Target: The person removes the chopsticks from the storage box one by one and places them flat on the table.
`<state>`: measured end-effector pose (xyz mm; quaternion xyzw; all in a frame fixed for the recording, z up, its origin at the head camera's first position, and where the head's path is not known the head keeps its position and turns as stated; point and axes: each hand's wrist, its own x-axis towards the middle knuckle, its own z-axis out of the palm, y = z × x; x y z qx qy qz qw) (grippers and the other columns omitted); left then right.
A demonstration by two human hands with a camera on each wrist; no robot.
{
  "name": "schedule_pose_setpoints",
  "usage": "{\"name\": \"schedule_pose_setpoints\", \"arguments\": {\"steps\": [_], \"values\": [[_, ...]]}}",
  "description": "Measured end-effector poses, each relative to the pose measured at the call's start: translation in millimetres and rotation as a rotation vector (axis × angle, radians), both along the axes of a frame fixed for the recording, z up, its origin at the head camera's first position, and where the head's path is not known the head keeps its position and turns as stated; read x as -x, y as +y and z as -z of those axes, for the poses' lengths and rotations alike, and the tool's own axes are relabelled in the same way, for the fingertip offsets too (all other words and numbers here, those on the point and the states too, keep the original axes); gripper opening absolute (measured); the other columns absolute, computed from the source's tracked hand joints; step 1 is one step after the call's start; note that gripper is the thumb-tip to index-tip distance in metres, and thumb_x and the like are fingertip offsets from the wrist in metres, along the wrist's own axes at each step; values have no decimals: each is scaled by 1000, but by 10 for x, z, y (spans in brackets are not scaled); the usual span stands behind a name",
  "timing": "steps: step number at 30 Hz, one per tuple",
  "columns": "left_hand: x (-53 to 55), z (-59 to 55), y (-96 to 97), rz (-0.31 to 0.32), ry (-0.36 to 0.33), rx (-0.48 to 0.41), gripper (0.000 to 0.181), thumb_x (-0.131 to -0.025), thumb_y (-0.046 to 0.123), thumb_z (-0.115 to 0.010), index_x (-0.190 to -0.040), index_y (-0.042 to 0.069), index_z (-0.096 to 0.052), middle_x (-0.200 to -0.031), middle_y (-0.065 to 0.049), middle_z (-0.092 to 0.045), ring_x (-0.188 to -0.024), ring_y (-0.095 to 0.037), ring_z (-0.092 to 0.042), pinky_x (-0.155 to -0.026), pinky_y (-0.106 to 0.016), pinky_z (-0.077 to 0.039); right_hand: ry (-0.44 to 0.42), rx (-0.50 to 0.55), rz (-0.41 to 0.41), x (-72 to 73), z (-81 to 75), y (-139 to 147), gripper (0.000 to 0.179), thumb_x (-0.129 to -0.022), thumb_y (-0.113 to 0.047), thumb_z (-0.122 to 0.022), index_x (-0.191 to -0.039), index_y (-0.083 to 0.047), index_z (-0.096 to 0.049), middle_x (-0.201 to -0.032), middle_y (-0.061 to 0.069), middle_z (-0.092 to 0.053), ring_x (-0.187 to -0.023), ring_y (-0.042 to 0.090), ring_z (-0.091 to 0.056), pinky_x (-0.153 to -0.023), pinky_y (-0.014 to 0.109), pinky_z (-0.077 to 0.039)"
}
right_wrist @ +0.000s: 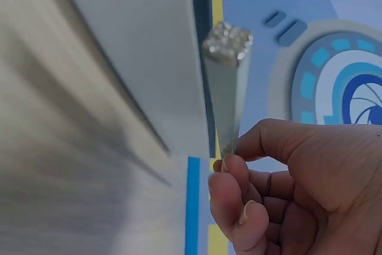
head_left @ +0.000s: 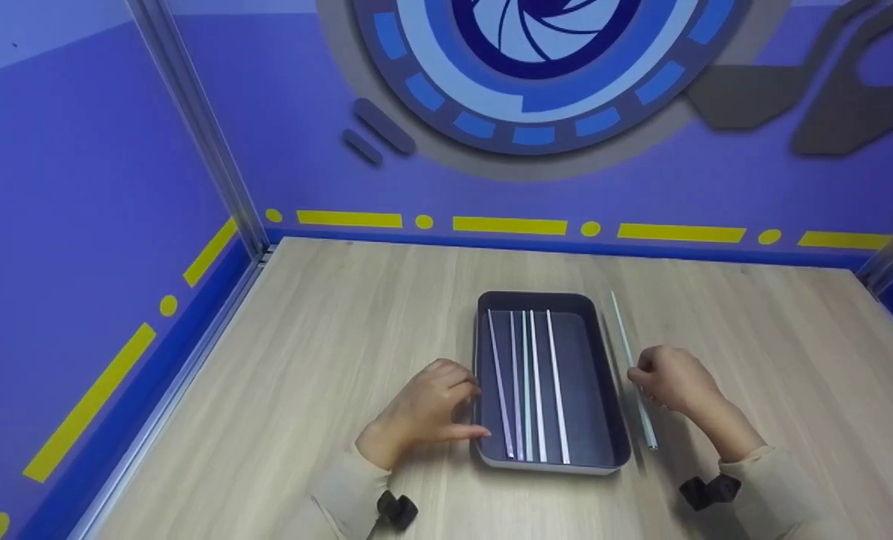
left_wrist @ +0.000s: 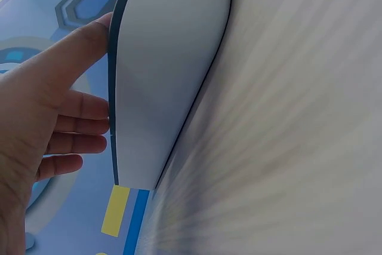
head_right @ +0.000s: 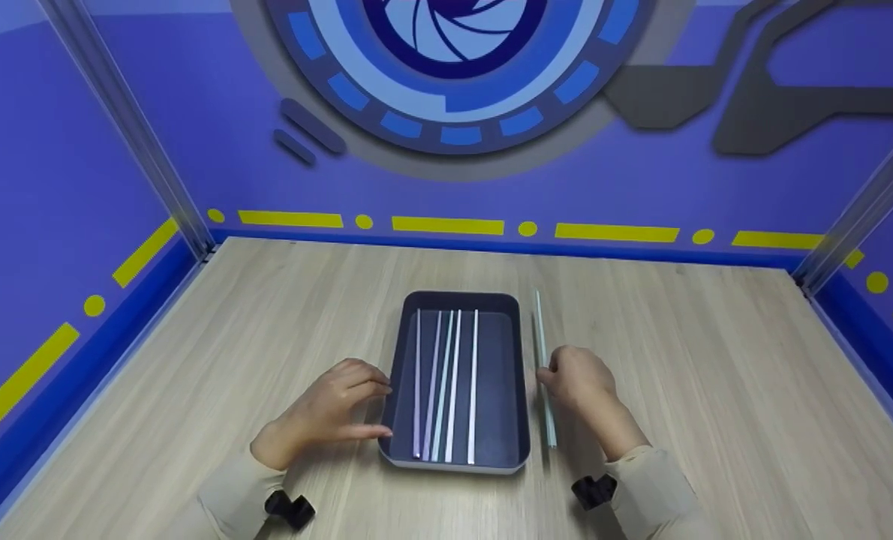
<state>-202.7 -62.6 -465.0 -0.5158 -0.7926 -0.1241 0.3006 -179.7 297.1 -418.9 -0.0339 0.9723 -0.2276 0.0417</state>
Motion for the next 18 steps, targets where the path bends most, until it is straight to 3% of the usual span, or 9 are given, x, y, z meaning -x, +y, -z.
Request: {"name": "schedule_pose_setpoints", "arguments": {"steps": [10,18], "values": [[-6,10,-6,-9,-27,2,51,-74,60,-71,-84,10,-67,-89,1,-65,-88,-14,-60,-91,-26,-48,28,-53,-5,33,142,53,24,-87,-17,-58,-66,-8,-56,-54,-3,-50,-51,13,-45,-51,28,-35],[-14,3,-3,-14,-34,8,50,-75,59,-71,-85,10,-68,-90,2,-65,-89,-14,-61,-92,-26,-48,-19,18,-14,47,246,61,23,-87,-14,-58,-65,-6,-57,-52,-1,-53,-47,11,-47,-49,26,-38]]}}
